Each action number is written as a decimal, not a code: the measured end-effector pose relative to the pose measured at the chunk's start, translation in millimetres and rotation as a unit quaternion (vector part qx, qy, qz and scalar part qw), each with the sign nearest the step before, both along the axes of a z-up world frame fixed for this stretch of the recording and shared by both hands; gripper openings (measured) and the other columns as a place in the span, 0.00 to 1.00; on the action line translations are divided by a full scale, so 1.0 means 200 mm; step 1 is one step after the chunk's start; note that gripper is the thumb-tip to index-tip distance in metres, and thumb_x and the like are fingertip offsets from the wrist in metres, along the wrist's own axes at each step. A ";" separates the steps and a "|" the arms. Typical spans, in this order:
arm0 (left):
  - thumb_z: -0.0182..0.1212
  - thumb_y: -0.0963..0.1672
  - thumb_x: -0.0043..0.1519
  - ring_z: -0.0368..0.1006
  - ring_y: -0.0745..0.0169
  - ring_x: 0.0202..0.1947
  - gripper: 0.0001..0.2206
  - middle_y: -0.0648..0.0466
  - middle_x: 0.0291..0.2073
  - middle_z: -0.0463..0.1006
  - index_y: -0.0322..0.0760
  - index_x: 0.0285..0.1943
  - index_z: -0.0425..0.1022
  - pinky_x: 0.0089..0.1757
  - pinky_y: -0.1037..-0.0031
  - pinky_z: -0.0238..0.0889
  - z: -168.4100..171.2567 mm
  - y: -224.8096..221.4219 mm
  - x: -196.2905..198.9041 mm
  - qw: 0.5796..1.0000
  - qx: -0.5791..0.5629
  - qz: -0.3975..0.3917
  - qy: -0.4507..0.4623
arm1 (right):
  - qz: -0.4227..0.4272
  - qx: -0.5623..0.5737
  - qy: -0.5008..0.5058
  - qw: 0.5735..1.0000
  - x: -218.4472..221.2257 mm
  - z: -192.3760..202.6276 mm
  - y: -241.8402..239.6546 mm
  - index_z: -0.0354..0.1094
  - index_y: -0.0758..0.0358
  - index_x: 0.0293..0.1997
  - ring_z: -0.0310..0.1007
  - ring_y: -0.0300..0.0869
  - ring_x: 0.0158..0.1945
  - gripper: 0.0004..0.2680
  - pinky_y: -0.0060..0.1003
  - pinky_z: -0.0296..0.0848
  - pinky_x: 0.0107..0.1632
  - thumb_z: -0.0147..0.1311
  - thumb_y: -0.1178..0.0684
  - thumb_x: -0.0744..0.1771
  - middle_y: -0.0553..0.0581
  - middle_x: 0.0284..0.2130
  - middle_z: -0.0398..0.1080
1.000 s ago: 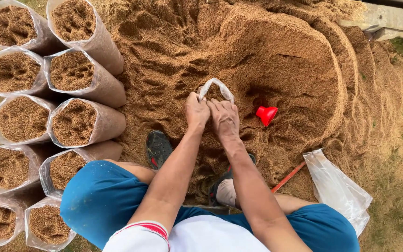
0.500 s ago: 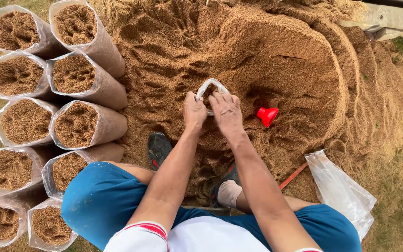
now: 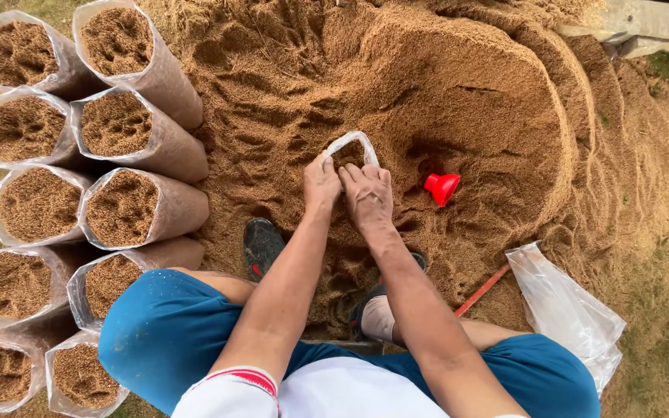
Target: Filling plastic bags with mushroom substrate using a scoop and packing it down by hand
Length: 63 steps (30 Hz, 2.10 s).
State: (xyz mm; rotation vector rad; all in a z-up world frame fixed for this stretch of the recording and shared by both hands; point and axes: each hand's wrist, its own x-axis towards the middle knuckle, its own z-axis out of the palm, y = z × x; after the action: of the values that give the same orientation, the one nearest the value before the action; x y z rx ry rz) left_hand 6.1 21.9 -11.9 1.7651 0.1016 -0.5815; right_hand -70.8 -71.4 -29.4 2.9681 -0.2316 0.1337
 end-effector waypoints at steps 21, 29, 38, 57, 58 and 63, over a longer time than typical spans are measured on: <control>0.46 0.42 0.71 0.66 0.66 0.24 0.14 0.47 0.29 0.77 0.32 0.59 0.76 0.29 0.77 0.62 -0.15 -0.02 -0.04 0.999 0.025 -0.008 0.026 | -0.133 -0.062 0.137 0.980 -0.07 0.08 -0.09 0.74 0.51 0.38 0.63 0.40 0.42 0.04 0.38 0.60 0.46 0.59 0.58 0.65 0.49 0.41 0.72; 0.41 0.42 0.73 0.64 0.67 0.27 0.19 0.47 0.31 0.74 0.23 0.70 0.62 0.29 0.79 0.59 0.16 0.02 0.00 0.998 0.021 -0.039 0.041 | -0.039 0.064 0.140 0.987 0.02 0.15 0.00 0.75 0.54 0.46 0.77 0.40 0.39 0.06 0.36 0.76 0.41 0.55 0.59 0.68 0.52 0.40 0.75; 0.43 0.47 0.73 0.67 0.47 0.53 0.19 0.35 0.53 0.73 0.27 0.67 0.65 0.50 0.62 0.61 0.05 0.00 -0.02 0.996 0.033 -0.013 0.081 | -0.114 0.251 0.149 0.950 -0.02 0.41 -0.04 0.73 0.57 0.38 0.79 0.45 0.33 0.04 0.38 0.79 0.38 0.51 0.59 0.68 0.57 0.31 0.77; 0.61 0.51 0.67 0.70 0.37 0.58 0.31 0.33 0.53 0.72 0.26 0.71 0.56 0.57 0.44 0.66 0.26 0.05 -0.16 0.997 0.008 0.028 0.070 | -0.671 0.373 -0.133 0.627 -0.60 -0.92 -1.04 0.74 0.46 0.55 0.76 0.46 0.55 0.19 0.38 0.73 0.59 0.68 0.43 0.60 0.52 0.44 0.77; 0.61 0.51 0.67 0.70 0.37 0.58 0.31 0.33 0.53 0.72 0.26 0.71 0.56 0.57 0.44 0.66 0.26 0.05 -0.16 0.997 0.009 0.027 0.071 | -0.672 0.373 -0.132 0.625 -0.60 -1.00 -1.06 0.74 0.46 0.55 0.76 0.46 0.55 0.19 0.38 0.73 0.59 0.68 0.43 0.60 0.52 0.44 0.77; 0.64 0.51 0.65 0.69 0.40 0.58 0.32 0.36 0.51 0.71 0.27 0.71 0.57 0.58 0.45 0.64 0.21 0.03 -0.17 0.998 0.016 0.027 0.050 | -0.578 0.320 -0.141 0.737 -0.57 -1.06 -1.02 0.78 0.44 0.45 0.78 0.49 0.48 0.10 0.43 0.75 0.52 0.57 0.50 0.61 0.53 0.37 0.78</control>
State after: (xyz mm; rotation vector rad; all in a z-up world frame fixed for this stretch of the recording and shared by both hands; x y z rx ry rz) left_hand -28.3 28.1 29.4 1.7579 0.2295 -0.6316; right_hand -185.3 -274.5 -240.8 2.6466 -2.4598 0.3793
